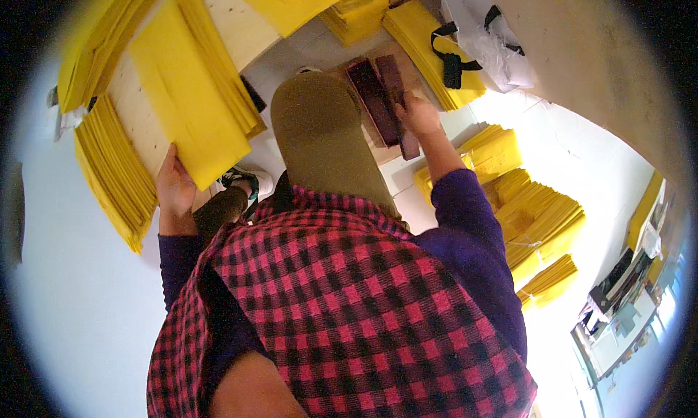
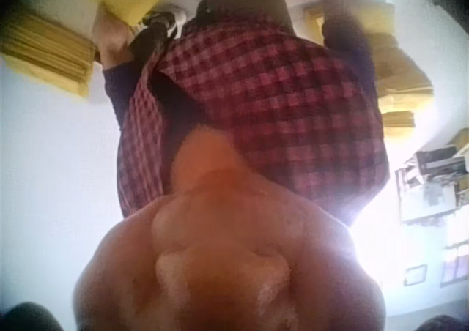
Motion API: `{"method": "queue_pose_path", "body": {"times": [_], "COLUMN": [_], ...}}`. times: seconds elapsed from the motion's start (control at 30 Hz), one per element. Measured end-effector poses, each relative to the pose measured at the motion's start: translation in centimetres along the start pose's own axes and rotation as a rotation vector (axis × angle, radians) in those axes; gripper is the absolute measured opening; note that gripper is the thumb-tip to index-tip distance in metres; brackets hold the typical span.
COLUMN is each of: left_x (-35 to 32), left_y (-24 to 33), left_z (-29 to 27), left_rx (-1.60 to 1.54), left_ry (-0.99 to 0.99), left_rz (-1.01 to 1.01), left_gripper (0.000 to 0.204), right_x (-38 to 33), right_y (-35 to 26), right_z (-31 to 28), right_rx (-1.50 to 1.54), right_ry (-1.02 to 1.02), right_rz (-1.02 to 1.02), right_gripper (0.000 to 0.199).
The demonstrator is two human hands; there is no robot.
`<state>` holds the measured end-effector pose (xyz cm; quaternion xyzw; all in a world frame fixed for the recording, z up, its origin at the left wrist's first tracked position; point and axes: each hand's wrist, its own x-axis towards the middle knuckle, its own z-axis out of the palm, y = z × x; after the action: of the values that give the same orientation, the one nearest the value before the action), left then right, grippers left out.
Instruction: The person folds yellow papers on a wooden table, aligns them into neat stacks, and secures each stack with a rubber band. The person uses a wooden block to press and flatten the stacks during folding.
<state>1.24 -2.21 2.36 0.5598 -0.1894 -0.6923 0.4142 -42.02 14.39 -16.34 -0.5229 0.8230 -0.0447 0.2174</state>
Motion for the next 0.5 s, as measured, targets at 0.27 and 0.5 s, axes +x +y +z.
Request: {"method": "queue_pose_path", "body": {"times": [0.27,0.5], "left_x": [-0.4,-1.1], "left_y": [0.2,0.5], "left_z": [0.6,0.3], "left_rx": [0.182,0.324], "left_ry": [0.093,0.102], "left_rz": [0.009,0.015], "left_gripper": [0.040,0.037], "right_x": [6.7,9.6], "right_y": [-0.9,-2.0], "right_z": [9.7,12.7], "right_rx": [-0.036,0.042], "right_ry": [-0.266,-0.341], "right_rz": [0.092,0.180], "right_gripper": [0.027,0.027]}}
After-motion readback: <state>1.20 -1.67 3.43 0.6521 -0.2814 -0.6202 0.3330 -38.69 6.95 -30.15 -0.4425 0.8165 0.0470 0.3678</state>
